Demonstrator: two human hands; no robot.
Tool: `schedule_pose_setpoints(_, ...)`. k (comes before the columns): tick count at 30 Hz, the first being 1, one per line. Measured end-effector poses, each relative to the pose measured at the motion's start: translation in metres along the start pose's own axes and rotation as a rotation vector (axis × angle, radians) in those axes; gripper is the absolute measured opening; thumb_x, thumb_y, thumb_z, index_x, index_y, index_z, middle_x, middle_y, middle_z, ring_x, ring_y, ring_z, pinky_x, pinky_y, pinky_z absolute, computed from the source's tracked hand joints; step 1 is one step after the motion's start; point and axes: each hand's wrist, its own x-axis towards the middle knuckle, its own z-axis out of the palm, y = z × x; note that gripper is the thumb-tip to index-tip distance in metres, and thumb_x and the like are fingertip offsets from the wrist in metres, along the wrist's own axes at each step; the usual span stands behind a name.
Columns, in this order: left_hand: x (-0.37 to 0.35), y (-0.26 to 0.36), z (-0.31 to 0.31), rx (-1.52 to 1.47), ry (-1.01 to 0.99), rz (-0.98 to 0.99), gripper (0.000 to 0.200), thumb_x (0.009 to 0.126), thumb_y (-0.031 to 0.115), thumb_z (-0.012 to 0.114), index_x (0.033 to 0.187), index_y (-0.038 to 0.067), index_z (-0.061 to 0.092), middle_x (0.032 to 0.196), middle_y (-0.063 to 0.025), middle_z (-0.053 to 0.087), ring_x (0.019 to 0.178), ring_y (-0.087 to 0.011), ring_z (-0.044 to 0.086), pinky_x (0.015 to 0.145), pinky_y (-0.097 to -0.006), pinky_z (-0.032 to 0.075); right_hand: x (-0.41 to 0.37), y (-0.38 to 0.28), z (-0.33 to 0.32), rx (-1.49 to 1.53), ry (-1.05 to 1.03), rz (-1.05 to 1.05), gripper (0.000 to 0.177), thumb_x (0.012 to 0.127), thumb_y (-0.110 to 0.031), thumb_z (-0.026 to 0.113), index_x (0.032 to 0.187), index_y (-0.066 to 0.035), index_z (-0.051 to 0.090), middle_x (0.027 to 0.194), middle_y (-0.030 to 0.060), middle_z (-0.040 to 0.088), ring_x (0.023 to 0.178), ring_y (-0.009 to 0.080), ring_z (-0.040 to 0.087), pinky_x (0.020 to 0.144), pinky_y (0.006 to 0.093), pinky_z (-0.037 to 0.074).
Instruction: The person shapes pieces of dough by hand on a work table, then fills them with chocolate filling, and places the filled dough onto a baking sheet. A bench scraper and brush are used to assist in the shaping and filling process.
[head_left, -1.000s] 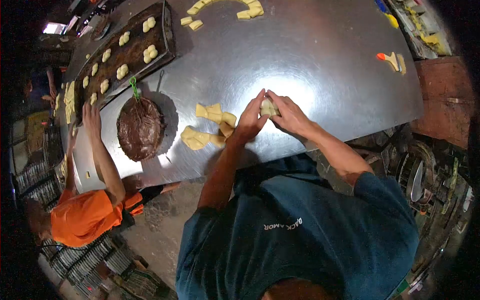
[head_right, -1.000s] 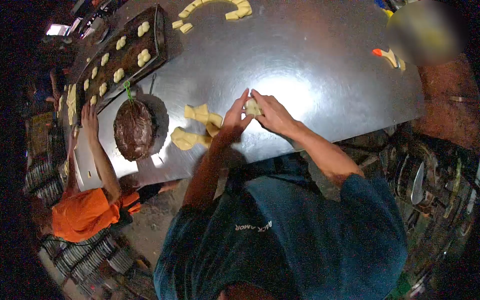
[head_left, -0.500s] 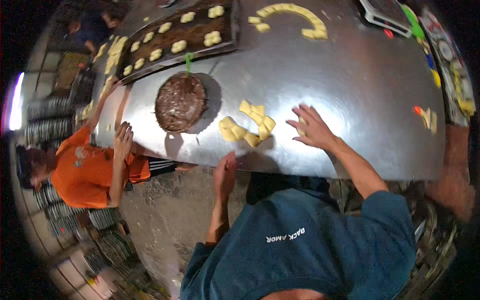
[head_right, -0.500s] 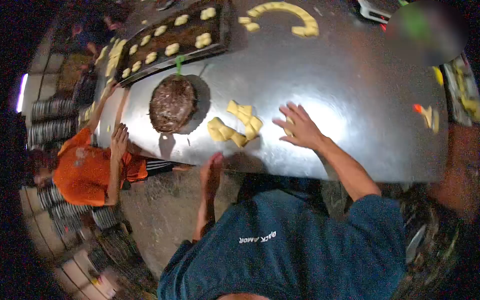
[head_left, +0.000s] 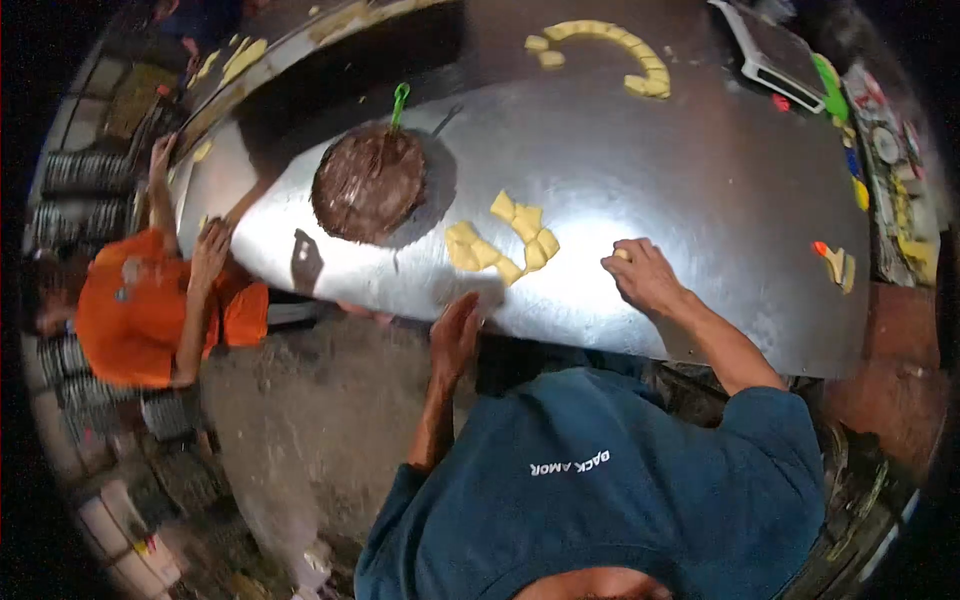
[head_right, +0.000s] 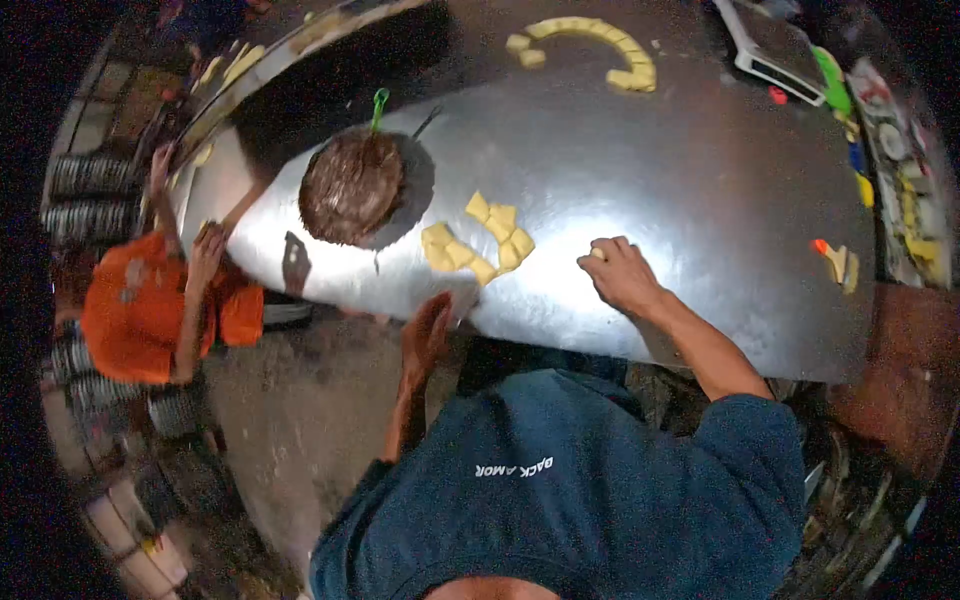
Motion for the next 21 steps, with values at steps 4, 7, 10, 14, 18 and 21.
schedule_pose_setpoints(4, 0.011, -0.013, -0.01, -0.061, -0.03, -0.085, 0.029, 0.095, 0.009, 0.053, 0.12, -0.003, 0.058, 0.115, -0.0133, 0.063, 0.108, -0.0191, 0.058, 0.095, -0.0305, 0.043, 0.003, -0.013, -0.006, 0.196, 0.03, 0.212, 0.028, 0.082, -0.013, 0.058, 0.109, -0.013, 0.063, 0.111, 0.0146, 0.054, 0.099, 0.0309, 0.05, 0.08, 0.0422, 0.049)
schedule_pose_setpoints(7, 0.036, -0.003, -0.011, -0.163, -0.02, 0.001, 0.03, 0.094, 0.015, 0.055, 0.118, -0.004, 0.058, 0.111, -0.0161, 0.064, 0.102, -0.021, 0.061, 0.09, -0.0328, 0.046, 0.009, -0.032, -0.011, 0.038, -0.096, 0.224, 0.043, 0.084, -0.028, 0.061, 0.124, -0.013, 0.054, 0.118, 0.0155, 0.052, 0.11, 0.0334, 0.049, 0.09, 0.0444, 0.046)
schedule_pose_setpoints(10, 0.078, 0.019, -0.011, -0.236, -0.093, -0.064, 0.036, 0.092, 0.015, 0.057, 0.123, -0.005, 0.055, 0.116, -0.0165, 0.061, 0.109, -0.0247, 0.058, 0.096, -0.0337, 0.043, 0.034, -0.02, -0.015, 0.221, 0.135, 0.389, 0.054, 0.087, -0.034, 0.061, 0.135, -0.013, 0.046, 0.126, 0.0188, 0.05, 0.12, 0.0374, 0.044, 0.098, 0.0474, 0.04)
schedule_pose_setpoints(14, 0.184, 0.024, 0.016, -0.315, -0.157, 0.123, 0.046, 0.091, 0.012, 0.058, 0.132, -0.004, 0.045, 0.13, -0.0169, 0.051, 0.121, -0.0261, 0.05, 0.102, -0.0364, 0.039, 0.074, 0.049, -0.04, 0.284, 0.441, 0.635, 0.056, 0.088, -0.033, 0.06, 0.134, -0.004, 0.046, 0.129, 0.0233, 0.05, 0.119, 0.0385, 0.047, 0.1, 0.0424, 0.039)
schedule_pose_setpoints(18, 0.296, 0.048, 0.061, -0.249, -0.136, 0.148, 0.05, 0.091, 0.015, 0.059, 0.135, -0.002, 0.042, 0.136, -0.0192, 0.045, 0.127, -0.0265, 0.044, 0.104, -0.0374, 0.037, 0.121, 0.149, -0.043, 0.322, 0.615, 0.789, 0.062, 0.09, -0.039, 0.055, 0.139, -0.004, 0.039, 0.133, 0.0244, 0.048, 0.125, 0.0399, 0.042, 0.104, 0.0448, 0.035)
schedule_pose_setpoints(21, 0.369, 0.055, 0.092, -0.497, -0.067, -0.021, 0.056, 0.092, 0.017, 0.059, 0.138, -0.002, 0.036, 0.144, -0.0202, 0.036, 0.133, -0.0267, 0.036, 0.108, -0.0386, 0.033, 0.158, 0.197, -0.057, 0.183, 0.44, 1.067, 0.072, 0.094, -0.049, 0.042, 0.147, -0.004, 0.023, 0.148, 0.0231, 0.029, 0.14, 0.0388, 0.021, 0.111, 0.0587, 0.014)
